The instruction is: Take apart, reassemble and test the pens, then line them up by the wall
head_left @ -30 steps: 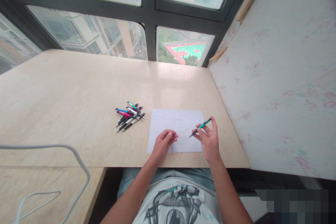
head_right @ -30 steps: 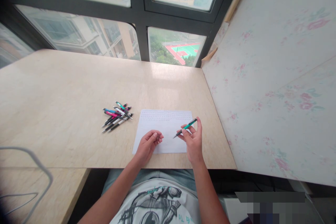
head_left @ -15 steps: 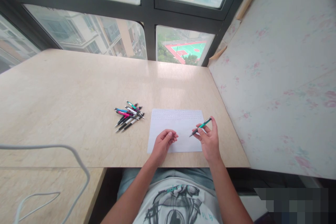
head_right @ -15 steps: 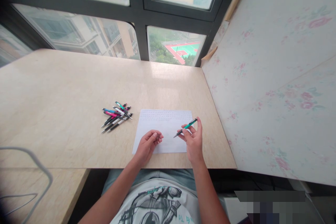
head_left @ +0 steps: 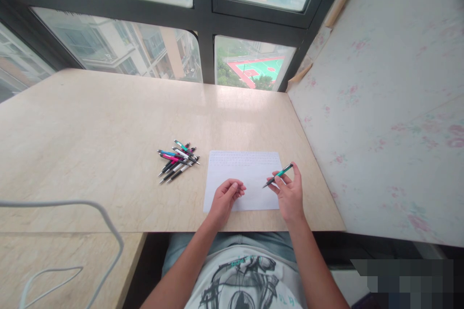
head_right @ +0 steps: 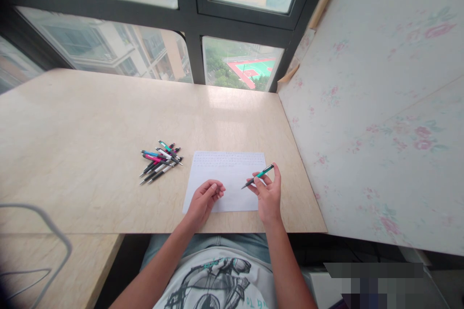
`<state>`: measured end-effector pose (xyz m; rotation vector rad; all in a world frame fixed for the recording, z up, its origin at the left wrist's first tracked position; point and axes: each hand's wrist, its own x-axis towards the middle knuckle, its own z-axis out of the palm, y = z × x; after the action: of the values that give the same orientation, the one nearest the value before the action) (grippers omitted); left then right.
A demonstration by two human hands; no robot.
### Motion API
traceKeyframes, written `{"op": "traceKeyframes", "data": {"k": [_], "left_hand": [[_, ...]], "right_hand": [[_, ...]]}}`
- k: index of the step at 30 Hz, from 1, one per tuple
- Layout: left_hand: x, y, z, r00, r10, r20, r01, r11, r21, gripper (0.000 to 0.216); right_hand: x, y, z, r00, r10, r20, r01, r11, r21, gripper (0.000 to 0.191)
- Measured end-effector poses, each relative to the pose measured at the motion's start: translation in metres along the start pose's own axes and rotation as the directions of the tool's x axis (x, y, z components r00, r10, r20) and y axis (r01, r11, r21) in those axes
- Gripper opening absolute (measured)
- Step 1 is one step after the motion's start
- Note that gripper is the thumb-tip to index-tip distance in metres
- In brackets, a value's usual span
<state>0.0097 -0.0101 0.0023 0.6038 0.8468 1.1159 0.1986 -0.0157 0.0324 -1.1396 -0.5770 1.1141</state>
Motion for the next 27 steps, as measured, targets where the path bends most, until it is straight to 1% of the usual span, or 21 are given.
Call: {"op": "traceKeyframes", "data": {"k": [8, 17, 21, 27], "left_hand": [[-0.0005, 0.0003, 0.0004, 1.000, 0.001, 0.003, -0.001, 1.000, -0.003, 0.022], [0.0014, -0.0024, -0.0029, 1.000, -0.003, 0.000, 0.003, 1.000, -0.001, 0.022], [0.0028, -0.0029, -0.0043, 1.000, -0.003, -0.005, 0.003, 1.000, 0.005, 0.022], [0.0027, -0.0032, -0.0043, 1.000, -0.003, 0.002, 0.003, 1.000, 0.003, 0.023]], "right_hand": [[-0.0012, 0.0005, 0.0015, 1.000, -0.017, -0.006, 0.016, 1.000, -0.009, 0.085], [-0.0003, 0.0049, 0.0012, 1.000, 0.028, 0.010, -0.028, 0.999, 0.022, 0.095], [0.0010, 0.0050, 0.0009, 0.999, 0.033, 0.012, -0.033, 0.999, 0.010, 0.094], [0.0007, 0.0062, 0.0016, 1.000, 0.009, -0.003, -0.009, 1.000, -0.007, 0.090]]}}
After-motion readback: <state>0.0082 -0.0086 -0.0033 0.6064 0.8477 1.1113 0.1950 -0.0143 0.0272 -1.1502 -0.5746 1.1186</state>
